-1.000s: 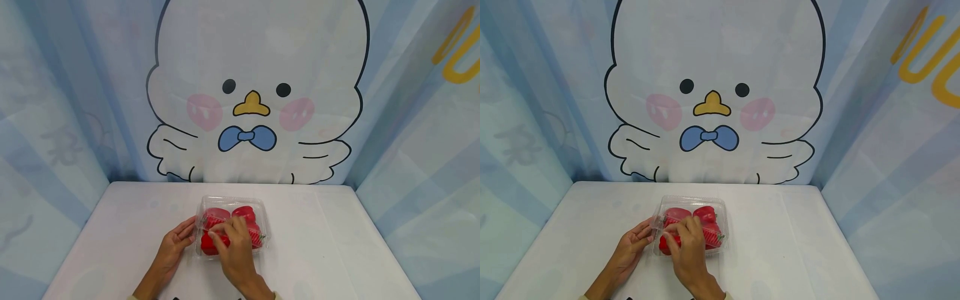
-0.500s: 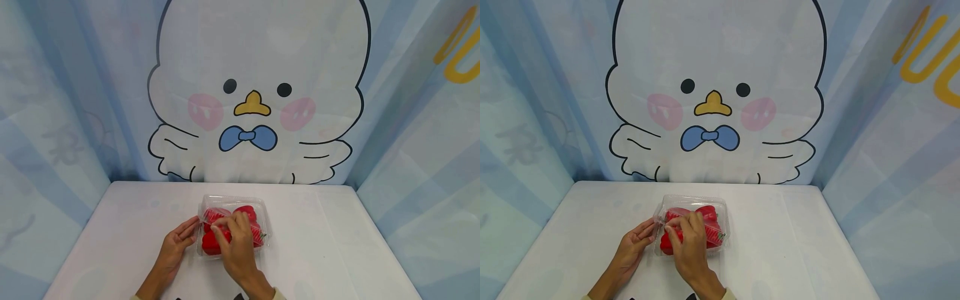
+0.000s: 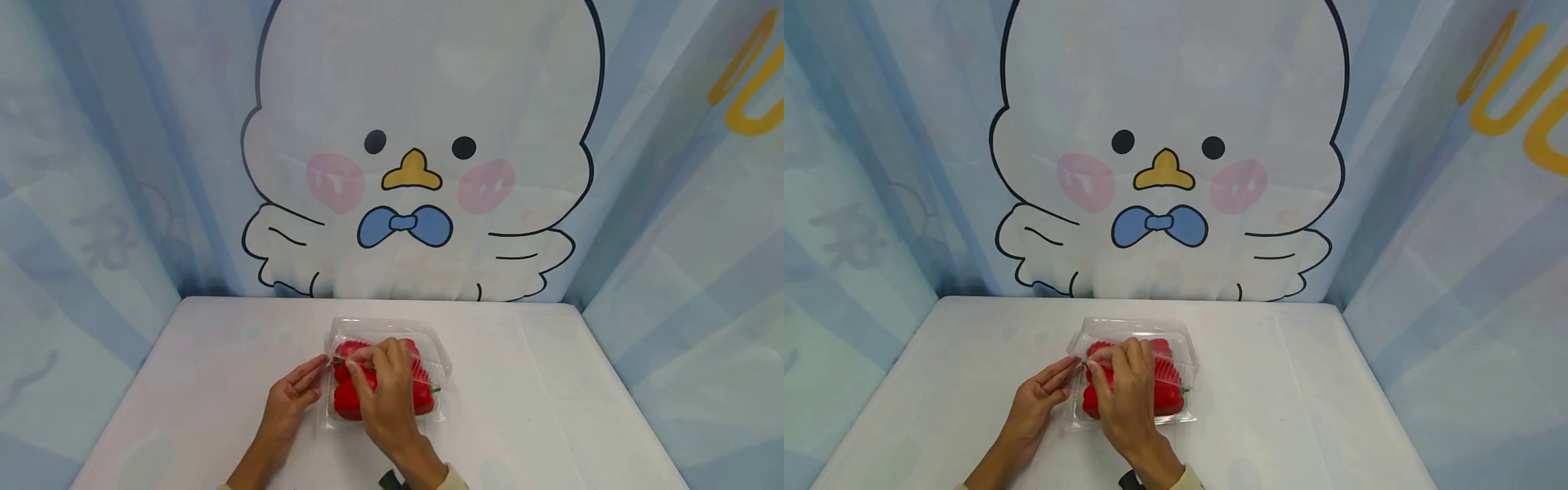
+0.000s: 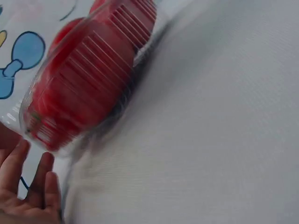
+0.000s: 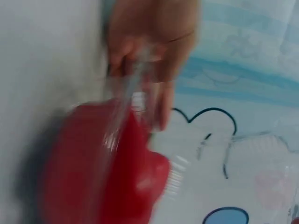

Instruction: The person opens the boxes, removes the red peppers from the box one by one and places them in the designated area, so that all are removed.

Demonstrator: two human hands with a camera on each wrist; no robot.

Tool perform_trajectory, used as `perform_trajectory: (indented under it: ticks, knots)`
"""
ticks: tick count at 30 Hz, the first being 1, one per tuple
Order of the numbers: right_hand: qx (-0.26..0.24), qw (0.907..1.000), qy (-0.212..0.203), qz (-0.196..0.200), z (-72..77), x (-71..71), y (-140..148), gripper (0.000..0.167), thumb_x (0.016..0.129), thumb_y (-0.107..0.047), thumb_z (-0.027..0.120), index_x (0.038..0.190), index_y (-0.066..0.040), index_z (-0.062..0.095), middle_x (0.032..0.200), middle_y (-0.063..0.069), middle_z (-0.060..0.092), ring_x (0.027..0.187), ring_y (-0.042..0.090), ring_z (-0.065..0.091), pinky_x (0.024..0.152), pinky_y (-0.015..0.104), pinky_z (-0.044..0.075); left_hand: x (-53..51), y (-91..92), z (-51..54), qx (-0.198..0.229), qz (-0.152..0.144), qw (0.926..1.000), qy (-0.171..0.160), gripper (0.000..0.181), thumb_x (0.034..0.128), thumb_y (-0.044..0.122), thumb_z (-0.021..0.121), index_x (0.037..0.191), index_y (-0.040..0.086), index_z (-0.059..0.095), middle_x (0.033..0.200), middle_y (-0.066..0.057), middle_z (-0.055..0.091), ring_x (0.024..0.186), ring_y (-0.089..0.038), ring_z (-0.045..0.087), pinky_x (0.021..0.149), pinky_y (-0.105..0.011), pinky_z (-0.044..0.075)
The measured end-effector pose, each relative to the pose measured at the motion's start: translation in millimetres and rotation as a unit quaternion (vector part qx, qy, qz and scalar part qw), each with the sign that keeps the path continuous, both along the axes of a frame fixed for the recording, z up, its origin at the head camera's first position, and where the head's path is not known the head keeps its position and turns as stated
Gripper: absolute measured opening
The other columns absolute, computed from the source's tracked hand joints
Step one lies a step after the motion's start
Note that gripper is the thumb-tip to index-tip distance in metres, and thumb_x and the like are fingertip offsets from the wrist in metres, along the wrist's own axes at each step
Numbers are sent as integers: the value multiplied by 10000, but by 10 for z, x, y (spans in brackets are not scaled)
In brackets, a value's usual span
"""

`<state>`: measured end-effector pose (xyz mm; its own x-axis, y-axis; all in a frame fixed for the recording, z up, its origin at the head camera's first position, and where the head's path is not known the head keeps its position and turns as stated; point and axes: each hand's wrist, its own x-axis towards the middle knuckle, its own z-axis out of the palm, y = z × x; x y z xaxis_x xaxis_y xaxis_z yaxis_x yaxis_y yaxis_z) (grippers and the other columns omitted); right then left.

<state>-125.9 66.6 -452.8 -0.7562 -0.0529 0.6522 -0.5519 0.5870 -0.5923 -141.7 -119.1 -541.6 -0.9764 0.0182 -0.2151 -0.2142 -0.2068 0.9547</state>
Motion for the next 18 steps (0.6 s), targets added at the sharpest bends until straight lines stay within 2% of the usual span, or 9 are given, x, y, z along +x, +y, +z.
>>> perform_trajectory:
  ticks: [4, 8, 13, 18]
  knots:
    - [286, 9993, 242, 37, 82, -65, 11, 170, 912, -194, 851, 1033, -141, 745, 1013, -5, 641, 986, 88, 533, 830, 294, 507, 43, -6, -17, -99, -122, 9998, 134, 619, 976, -152, 539, 1554, 69, 532, 1593, -89, 559, 1466, -132, 537, 1093, -158, 504]
    - [611, 9968, 505, 120, 162, -162, -9, 189, 868, -188, 889, 1008, -126, 778, 995, 16, 657, 960, 110, 530, 799, 283, 513, 67, -40, -6, -8, -196, 9997, 142, 570, 1023, -41, 597, 1573, 81, 510, 1605, -75, 545, 1420, -37, 560, 1065, -115, 509]
    - [922, 9934, 637, 236, 269, -289, -17, 169, 854, -161, 902, 984, -114, 805, 937, 26, 637, 914, 130, 508, 758, 270, 487, 50, -18, -6, 63, -344, 9992, 208, 620, 1001, 50, 705, 1583, 106, 500, 1615, -53, 539, 1496, -130, 501, 1104, -136, 485]
    - [1207, 9893, 776, 265, 399, -432, -17, 146, 855, -150, 900, 969, -129, 812, 919, 26, 619, 896, 144, 499, 729, 258, 466, 25, -4, -15, -53, -431, 9988, 244, 665, 967, 43, 746, 1582, 114, 503, 1621, -53, 534, 1546, -203, 445, 1150, -206, 449]
